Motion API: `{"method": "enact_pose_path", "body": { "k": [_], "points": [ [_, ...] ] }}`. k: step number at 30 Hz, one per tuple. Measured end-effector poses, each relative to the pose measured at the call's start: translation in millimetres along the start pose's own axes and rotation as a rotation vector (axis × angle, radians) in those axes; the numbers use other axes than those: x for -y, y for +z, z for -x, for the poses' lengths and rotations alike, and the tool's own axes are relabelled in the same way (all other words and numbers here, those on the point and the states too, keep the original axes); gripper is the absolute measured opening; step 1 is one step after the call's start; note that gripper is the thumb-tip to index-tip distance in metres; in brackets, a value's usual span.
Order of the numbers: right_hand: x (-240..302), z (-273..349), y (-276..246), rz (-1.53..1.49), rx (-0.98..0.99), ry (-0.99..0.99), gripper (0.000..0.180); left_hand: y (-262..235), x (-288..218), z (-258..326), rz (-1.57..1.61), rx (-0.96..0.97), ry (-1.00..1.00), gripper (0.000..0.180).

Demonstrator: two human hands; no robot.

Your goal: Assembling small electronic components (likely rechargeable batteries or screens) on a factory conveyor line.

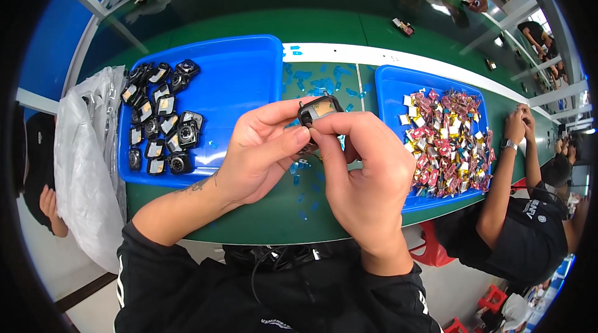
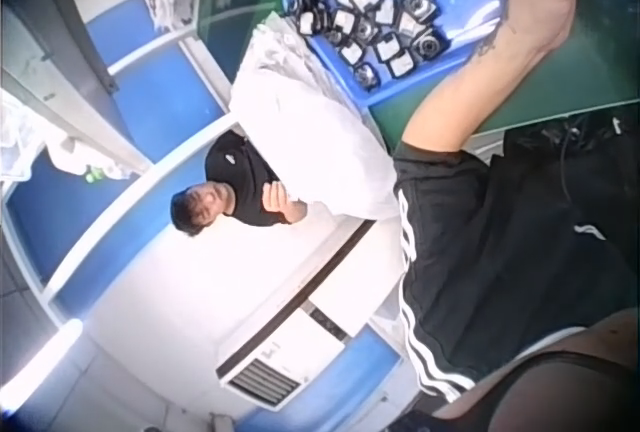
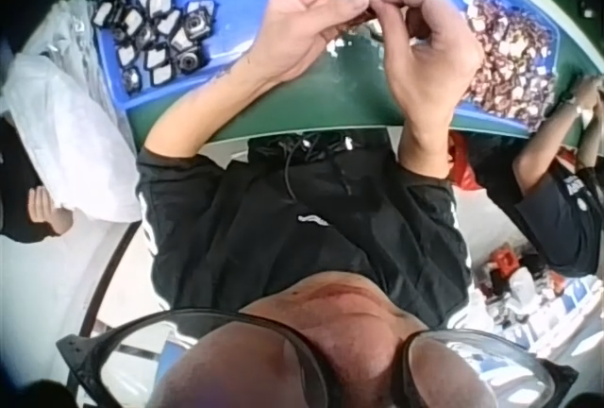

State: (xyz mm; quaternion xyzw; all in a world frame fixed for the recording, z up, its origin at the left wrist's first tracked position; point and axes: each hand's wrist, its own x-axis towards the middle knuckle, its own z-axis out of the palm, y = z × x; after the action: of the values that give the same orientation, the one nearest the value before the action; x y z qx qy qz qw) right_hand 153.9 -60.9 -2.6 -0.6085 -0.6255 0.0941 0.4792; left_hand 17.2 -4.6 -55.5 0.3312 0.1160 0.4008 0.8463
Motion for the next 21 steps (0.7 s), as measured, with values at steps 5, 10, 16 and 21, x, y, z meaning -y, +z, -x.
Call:
{"method": "enact_pose_path", "body": {
  "k": [5, 10, 16, 21],
  "points": [
    [-0.9, 0.3, 0.4, -0.064, -0.021, 0.028, 0.014, -2.0, 2.1, 0.9, 0.012, 0.035, -0.017, 0.042],
    [-2.0, 0.2, -1.7, -0.067, -0.001, 0.058, 0.013, -0.8, 2.4, 2.3, -0.03, 0.02, -0.02, 0.044],
    [-3.0, 1.6, -2.2, -0.098, 0.007, 0.101, 0.011, 2.5, 1.4, 6.6, -0.101, -0.007, -0.07, 0.045],
    [-5.8, 2.4, -4.5, -0.11, 0.006, 0.117, 0.023, 6.6, 0.4, 8.9, -0.136, 0.025, -0.054, 0.043]
  ]
}}
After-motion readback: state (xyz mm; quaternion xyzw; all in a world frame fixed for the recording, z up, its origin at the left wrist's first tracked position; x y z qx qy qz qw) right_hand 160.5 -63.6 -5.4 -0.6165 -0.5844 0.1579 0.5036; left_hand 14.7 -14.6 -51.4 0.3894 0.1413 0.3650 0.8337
